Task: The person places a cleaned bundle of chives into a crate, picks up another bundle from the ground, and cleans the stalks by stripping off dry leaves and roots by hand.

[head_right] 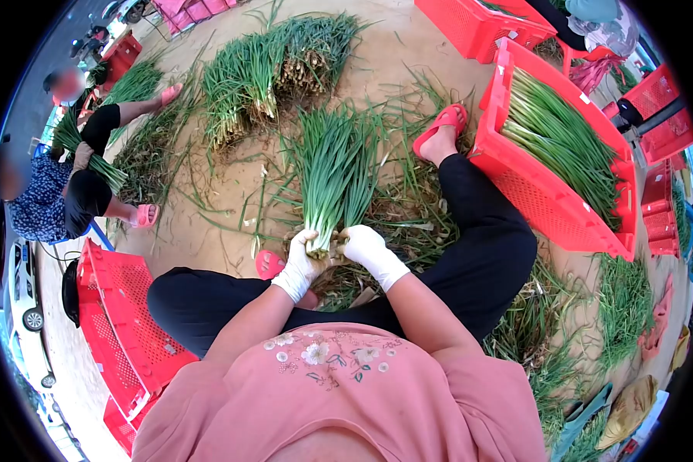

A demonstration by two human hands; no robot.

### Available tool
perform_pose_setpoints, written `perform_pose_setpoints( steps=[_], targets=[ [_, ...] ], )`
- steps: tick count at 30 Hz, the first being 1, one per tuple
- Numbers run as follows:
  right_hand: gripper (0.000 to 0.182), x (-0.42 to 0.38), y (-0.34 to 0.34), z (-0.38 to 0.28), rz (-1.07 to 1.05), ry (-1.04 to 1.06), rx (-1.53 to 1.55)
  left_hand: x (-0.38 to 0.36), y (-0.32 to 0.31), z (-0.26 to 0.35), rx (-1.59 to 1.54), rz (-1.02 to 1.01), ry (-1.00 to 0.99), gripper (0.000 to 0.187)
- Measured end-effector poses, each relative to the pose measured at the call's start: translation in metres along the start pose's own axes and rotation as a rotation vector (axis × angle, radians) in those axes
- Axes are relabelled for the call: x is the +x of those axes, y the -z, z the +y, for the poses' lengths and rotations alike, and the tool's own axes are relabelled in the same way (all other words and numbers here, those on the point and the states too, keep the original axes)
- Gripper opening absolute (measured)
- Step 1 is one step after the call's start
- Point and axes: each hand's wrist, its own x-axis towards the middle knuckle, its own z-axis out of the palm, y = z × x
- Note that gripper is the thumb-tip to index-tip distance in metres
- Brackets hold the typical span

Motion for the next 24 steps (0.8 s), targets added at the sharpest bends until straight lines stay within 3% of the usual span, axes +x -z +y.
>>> perform_pose_setpoints(
  steps=[2, 4, 6, 7, 8, 10, 11, 14, 20, 23, 24],
  targets=[
    [0.024, 0.003, -0.010, -0.001, 0.102, 0.100, -0.328, 0.000, -0.005, -0.003, 0.006, 0.045, -0.002, 0.042],
    [0.026, 0.009, -0.018, 0.006, 0.122, 0.088, -0.321, -0.001, -0.007, -0.004, 0.016, 0.089, -0.006, 0.042],
    [0.024, 0.009, -0.017, 0.010, 0.009, -0.106, 0.329, -0.003, -0.008, -0.004, 0.032, 0.142, -0.057, 0.041],
    [0.019, 0.011, -0.012, 0.014, -0.132, -0.245, 0.771, -0.004, -0.009, -0.004, 0.019, 0.046, 0.009, 0.041],
    [0.016, 0.008, -0.008, 0.009, -0.131, -0.333, 1.117, -0.007, -0.015, -0.005, 0.019, 0.044, 0.009, 0.041],
    [0.023, 0.018, -0.010, 0.021, 0.072, -0.209, 1.105, -0.010, -0.026, -0.005, -0.010, 0.121, -0.019, 0.042],
    [0.023, 0.018, -0.006, 0.016, 0.073, -0.208, 1.104, -0.010, -0.025, -0.005, -0.009, 0.119, -0.020, 0.042],
    [0.037, 0.009, 0.001, -0.014, 0.066, -0.205, 0.725, -0.006, -0.018, -0.006, -0.014, 0.122, -0.037, 0.046],
    [0.038, 0.020, -0.007, 0.009, 0.063, -0.166, 0.683, -0.004, -0.014, -0.007, 0.021, 0.186, -0.091, 0.043],
    [0.035, 0.021, -0.007, 0.014, 0.042, -0.120, 0.688, -0.004, -0.014, -0.006, 0.000, 0.124, -0.051, 0.050],
    [0.033, 0.021, -0.008, 0.013, 0.127, -0.039, 0.425, -0.004, -0.015, -0.006, 0.004, 0.150, -0.064, 0.050]
  ],
)
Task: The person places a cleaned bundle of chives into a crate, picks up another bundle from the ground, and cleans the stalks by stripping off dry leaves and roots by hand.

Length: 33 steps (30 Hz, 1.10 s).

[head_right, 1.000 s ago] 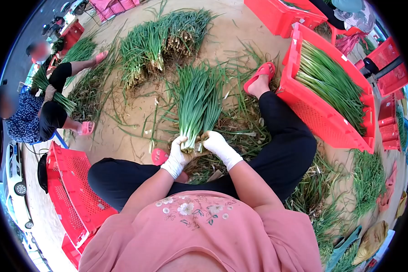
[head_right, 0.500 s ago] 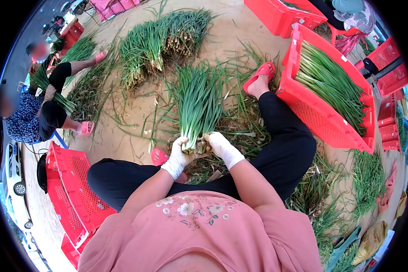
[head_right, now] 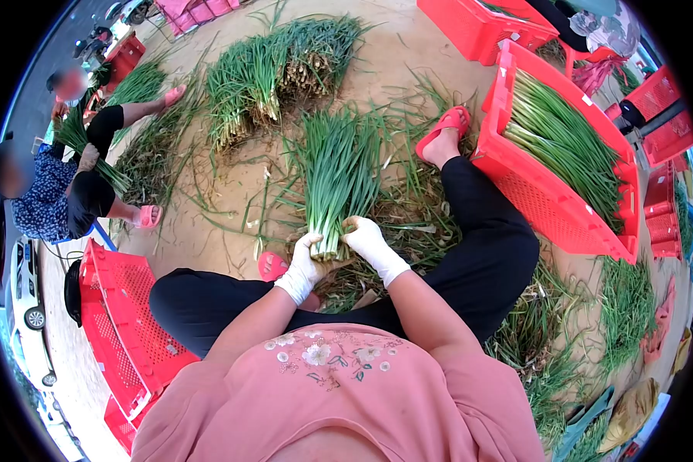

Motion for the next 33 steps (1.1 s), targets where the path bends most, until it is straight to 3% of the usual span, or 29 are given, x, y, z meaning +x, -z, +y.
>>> perform_pose_setpoints(
  steps=[1, 2, 4, 9, 13, 16, 18, 20, 23, 26, 33],
  targets=[
    [0.032, -0.001, -0.002, 0.000, 0.067, 0.112, -0.256, 0.000, -0.001, 0.000, 0.004, 0.026, -0.013, 0.051],
    [0.032, -0.003, -0.005, -0.004, 0.068, 0.112, -0.256, 0.000, -0.001, 0.000, 0.005, 0.025, -0.013, 0.051],
    [0.032, -0.009, -0.010, -0.012, 0.206, 0.274, -0.561, 0.001, -0.003, -0.001, 0.033, 0.059, -0.028, 0.051],
    [0.028, -0.017, -0.011, -0.034, 0.111, 0.119, -0.772, 0.001, -0.002, 0.001, 0.054, 0.048, -0.019, 0.050],
    [0.023, -0.011, -0.015, -0.025, 0.149, 0.118, -0.739, -0.001, -0.008, -0.002, 0.039, 0.071, -0.050, 0.045],
    [0.019, -0.003, -0.012, -0.008, 0.214, 0.228, -0.594, -0.004, -0.013, -0.003, 0.043, 0.087, -0.064, 0.045],
    [0.018, 0.000, -0.009, -0.001, 0.177, 0.091, -0.123, -0.005, -0.012, -0.001, 0.029, 0.067, -0.046, 0.046],
    [0.017, 0.001, -0.005, 0.000, 0.158, 0.095, -0.110, -0.005, -0.011, -0.001, 0.014, 0.043, -0.025, 0.046],
    [0.017, -0.002, 0.004, -0.009, -0.070, -0.179, 0.291, -0.003, -0.007, 0.000, -0.012, 0.004, 0.013, 0.046],
    [0.021, -0.003, 0.003, -0.012, -0.048, -0.307, 0.552, 0.001, -0.003, 0.000, 0.005, -0.022, 0.035, 0.046],
    [0.027, -0.005, 0.005, -0.015, -0.116, -0.323, 0.482, 0.002, -0.002, -0.003, 0.005, 0.069, 0.002, 0.042]
  ],
)
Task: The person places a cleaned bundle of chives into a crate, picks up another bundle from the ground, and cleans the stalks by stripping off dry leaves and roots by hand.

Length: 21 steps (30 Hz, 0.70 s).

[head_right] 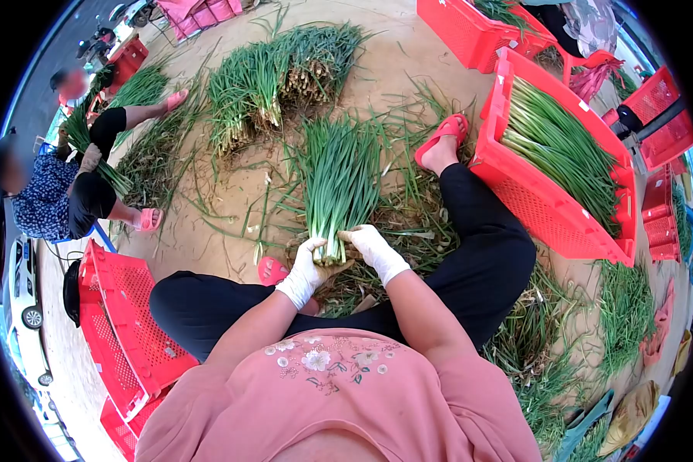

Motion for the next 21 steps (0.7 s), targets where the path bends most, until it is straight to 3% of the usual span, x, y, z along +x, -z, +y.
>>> perform_pose_setpoints(
  steps=[3, 5, 7, 9, 11, 14, 15, 17, 18, 21],
  targets=[
    [0.027, 0.003, -0.001, 0.008, 0.083, 0.036, 0.179, 0.000, 0.001, 0.000, 0.005, 0.008, -0.012, 0.040],
    [0.028, 0.014, -0.001, 0.017, 0.161, 0.116, 0.040, 0.001, 0.002, -0.001, 0.009, -0.009, -0.007, 0.039],
    [0.028, 0.018, -0.008, 0.024, 0.347, 0.300, -0.331, 0.006, 0.003, -0.004, 0.071, 0.035, -0.019, 0.036],
    [0.027, 0.016, -0.015, 0.023, 0.454, 0.352, -0.543, 0.004, 0.001, -0.005, 0.037, 0.015, 0.007, 0.037],
    [0.023, 0.008, -0.018, 0.022, 0.467, 0.360, -0.539, 0.005, 0.005, -0.006, 0.026, 0.001, 0.007, 0.036],
    [0.017, -0.010, -0.021, 0.011, 0.272, 0.258, -0.098, 0.008, 0.010, 0.000, 0.067, 0.058, 0.027, 0.035],
    [0.017, -0.010, -0.020, 0.012, 0.272, 0.257, -0.100, 0.009, 0.013, 0.001, 0.081, 0.073, 0.030, 0.033],
    [0.019, -0.014, -0.012, 0.011, 0.009, 0.229, -0.046, 0.007, 0.010, 0.003, 0.059, 0.064, 0.024, 0.031],
    [0.022, -0.022, -0.006, 0.004, -0.093, 0.113, 0.063, 0.003, 0.006, 0.005, 0.034, 0.048, 0.055, 0.029],
    [0.017, -0.021, 0.010, 0.001, -0.290, 0.040, 0.071, 0.001, 0.002, 0.005, 0.062, 0.046, 0.044, 0.027]
  ],
)
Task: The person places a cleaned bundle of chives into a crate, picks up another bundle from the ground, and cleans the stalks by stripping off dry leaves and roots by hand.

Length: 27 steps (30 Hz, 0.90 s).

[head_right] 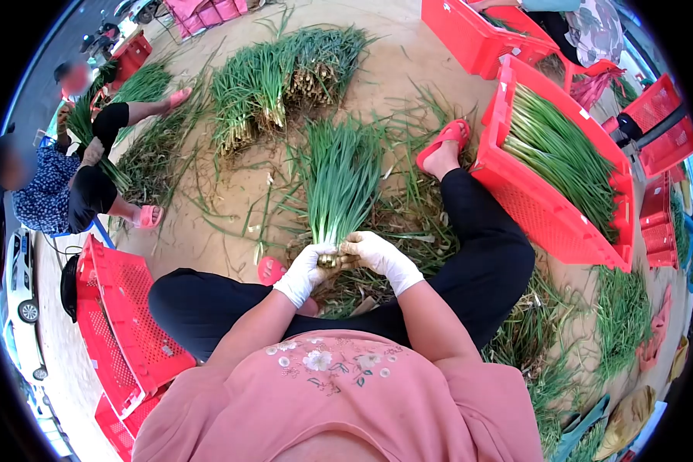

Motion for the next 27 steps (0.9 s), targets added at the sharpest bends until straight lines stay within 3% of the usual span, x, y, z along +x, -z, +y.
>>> perform_pose_setpoints(
  steps=[2, 4, 6, 8, 9, 10, 12, 15, 16, 19, 20, 21, 23, 24, 25, 26, 27],
  targets=[
    [0.017, -0.004, 0.000, -0.003, -0.071, 0.013, -0.029, 0.001, 0.002, -0.003, 0.095, 0.082, -0.029, 0.028],
    [0.018, -0.009, -0.002, -0.014, -0.141, 0.085, -0.316, 0.005, 0.006, 0.000, 0.088, 0.125, -0.013, 0.028],
    [0.014, -0.033, -0.013, -0.041, -0.255, 0.150, -0.049, 0.011, 0.016, 0.003, 0.122, -0.034, 0.047, 0.027],
    [0.014, -0.048, -0.018, -0.064, -0.268, 0.182, -0.017, 0.004, 0.005, 0.002, -0.030, 0.127, 0.017, 0.032],
    [0.015, -0.045, -0.013, -0.066, -0.177, 0.258, -0.161, 0.004, 0.004, 0.000, -0.006, 0.142, -0.008, 0.034],
    [0.015, -0.048, -0.008, -0.067, -0.178, 0.351, -0.090, 0.004, 0.002, 0.000, 0.022, 0.153, -0.037, 0.037],
    [0.014, -0.062, 0.001, -0.080, -0.233, 0.490, 0.190, 0.006, 0.008, 0.006, 0.000, 0.000, 0.087, 0.038],
    [0.017, -0.089, 0.022, -0.101, -0.426, 0.832, 0.375, 0.006, 0.012, 0.007, 0.021, 0.010, 0.070, 0.039],
    [0.018, -0.097, 0.033, -0.108, -0.501, 0.911, 0.278, 0.005, 0.011, 0.009, 0.067, 0.004, 0.058, 0.040],
    [0.020, -0.096, 0.042, -0.109, -0.553, 1.055, 0.401, 0.007, 0.012, 0.013, 0.106, -0.002, 0.052, 0.040],
    [0.027, -0.092, 0.038, -0.103, -0.385, 0.978, 0.618, 0.005, 0.007, 0.014, 0.114, -0.006, 0.048, 0.040],
    [0.025, -0.069, 0.055, -0.086, -0.195, 0.892, 0.636, -0.001, -0.001, 0.016, 0.188, 0.021, -0.019, 0.039],
    [0.033, -0.002, 0.104, -0.025, 0.246, 0.344, 0.308, -0.011, -0.012, 0.018, 0.285, 0.055, -0.132, 0.035],
    [0.044, -0.002, 0.095, -0.012, 0.431, 0.120, 0.021, -0.019, -0.020, 0.017, 0.296, 0.055, -0.133, 0.035],
    [0.056, -0.002, 0.085, 0.001, 0.545, -0.146, -0.239, -0.029, -0.028, 0.015, 0.460, 0.111, -0.289, 0.035],
    [0.068, -0.012, 0.040, -0.007, 0.618, -0.170, -0.432, -0.033, -0.033, 0.014, 0.622, 0.162, -0.450, 0.034],
    [0.071, -0.004, 0.020, -0.005, 0.460, -0.125, -0.135, -0.032, -0.030, 0.011, 0.752, 0.230, -0.492, 0.032]
  ],
)
